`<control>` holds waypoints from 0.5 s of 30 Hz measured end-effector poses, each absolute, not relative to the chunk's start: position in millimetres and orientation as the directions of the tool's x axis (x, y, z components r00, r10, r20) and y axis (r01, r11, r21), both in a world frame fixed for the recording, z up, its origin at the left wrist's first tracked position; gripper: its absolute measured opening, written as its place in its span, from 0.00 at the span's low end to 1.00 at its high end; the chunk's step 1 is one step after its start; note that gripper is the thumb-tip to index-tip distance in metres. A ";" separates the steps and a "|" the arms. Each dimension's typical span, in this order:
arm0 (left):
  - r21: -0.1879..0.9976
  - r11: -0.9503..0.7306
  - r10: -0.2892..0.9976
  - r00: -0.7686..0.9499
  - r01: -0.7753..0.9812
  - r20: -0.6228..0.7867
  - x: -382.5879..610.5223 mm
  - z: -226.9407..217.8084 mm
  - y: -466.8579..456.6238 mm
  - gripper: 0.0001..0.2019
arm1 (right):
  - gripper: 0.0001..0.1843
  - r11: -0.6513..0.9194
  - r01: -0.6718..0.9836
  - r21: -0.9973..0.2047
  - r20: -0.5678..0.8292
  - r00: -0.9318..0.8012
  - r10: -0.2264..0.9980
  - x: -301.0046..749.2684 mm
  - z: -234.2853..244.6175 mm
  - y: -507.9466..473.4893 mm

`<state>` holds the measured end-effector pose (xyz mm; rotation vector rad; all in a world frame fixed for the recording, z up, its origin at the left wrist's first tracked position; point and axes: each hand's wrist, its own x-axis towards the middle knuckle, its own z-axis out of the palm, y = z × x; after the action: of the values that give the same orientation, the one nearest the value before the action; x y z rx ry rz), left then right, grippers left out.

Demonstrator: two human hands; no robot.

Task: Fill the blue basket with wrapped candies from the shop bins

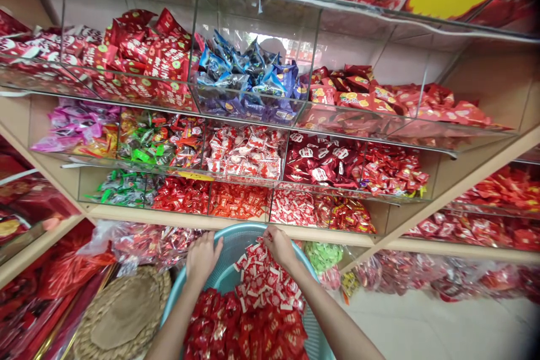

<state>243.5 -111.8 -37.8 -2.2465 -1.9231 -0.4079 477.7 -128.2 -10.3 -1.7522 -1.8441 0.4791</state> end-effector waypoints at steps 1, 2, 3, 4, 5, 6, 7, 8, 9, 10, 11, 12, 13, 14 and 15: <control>0.058 -0.163 0.942 0.138 0.985 0.306 243.6 -37.4 -111.9 0.23 | 0.07 0.104 0.807 -0.582 0.147 -0.021 0.989 476.7 -10.7 -127.5; 0.061 -0.163 0.942 0.137 0.985 0.307 243.7 -37.0 -112.1 0.23 | 0.08 0.119 0.819 -0.562 0.147 -0.042 0.988 475.9 -10.7 -126.8; 0.063 -0.163 0.942 0.137 0.985 0.306 243.8 -36.5 -112.3 0.23 | 0.08 0.130 0.834 -0.537 0.141 -0.063 0.988 475.3 -10.4 -126.4; 0.066 -0.164 0.943 0.136 0.984 0.305 243.9 -36.1 -112.4 0.23 | 0.08 0.133 0.852 -0.507 0.128 -0.078 0.989 474.9 -10.0 -126.2; 0.070 -0.165 0.943 0.137 0.984 0.304 243.9 -35.6 -112.5 0.23 | 0.09 0.129 0.872 -0.473 0.108 -0.089 0.990 474.5 -9.3 -126.3; 0.073 -0.167 0.943 0.138 0.983 0.303 244.0 -35.3 -112.6 0.23 | 0.09 0.124 0.892 -0.435 0.086 -0.096 0.992 474.3 -8.4 -126.6; 0.075 -0.167 0.943 0.138 0.983 0.302 244.0 -35.1 -112.7 0.23 | 0.09 0.116 0.910 -0.398 0.063 -0.099 0.993 474.2 -7.4 -127.1; 0.076 -0.166 0.944 0.136 0.983 0.301 244.1 -34.9 -112.8 0.23 | 0.10 0.109 0.926 -0.363 0.042 -0.101 0.994 474.1 -6.4 -127.8; 0.077 -0.162 0.945 0.132 0.984 0.299 244.1 -34.8 -112.8 0.23 | 0.10 0.104 0.937 -0.334 0.021 -0.103 0.994 474.1 -5.4 -128.6; 0.078 -0.158 0.947 0.129 0.984 0.296 244.2 -34.8 -112.8 0.24 | 0.11 0.099 0.945 -0.313 0.002 -0.103 0.995 474.2 -4.6 -129.4; 0.080 -0.155 0.948 0.125 0.985 0.292 244.4 -34.8 -112.8 0.24 | 0.12 0.094 0.949 -0.299 -0.014 -0.103 0.995 474.2 -4.0 -130.1; 0.083 -0.152 0.950 0.123 0.985 0.288 244.5 -34.9 -112.8 0.24 | 0.12 0.089 0.952 -0.293 -0.026 -0.101 0.995 474.4 -3.8 -130.7; 0.087 -0.151 0.951 0.121 0.985 0.285 244.6 -35.0 -112.7 0.24 | 0.12 0.084 0.953 -0.292 -0.033 -0.098 0.995 474.6 -4.1 -131.2; 0.090 -0.151 0.952 0.120 0.984 0.282 244.6 -35.2 -112.7 0.24 | 0.12 0.081 0.952 -0.295 -0.034 -0.095 0.995 474.9 -4.7 -131.7; 0.091 -0.151 0.953 0.120 0.984 0.280 244.6 -35.4 -112.5 0.24 | 0.12 0.079 0.950 -0.302 -0.031 -0.092 0.995 475.5 -5.5 -132.3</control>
<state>244.6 -112.5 -35.4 -2.2608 -1.9672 -0.4153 475.5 -132.3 -5.5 -1.9828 -2.1645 0.3657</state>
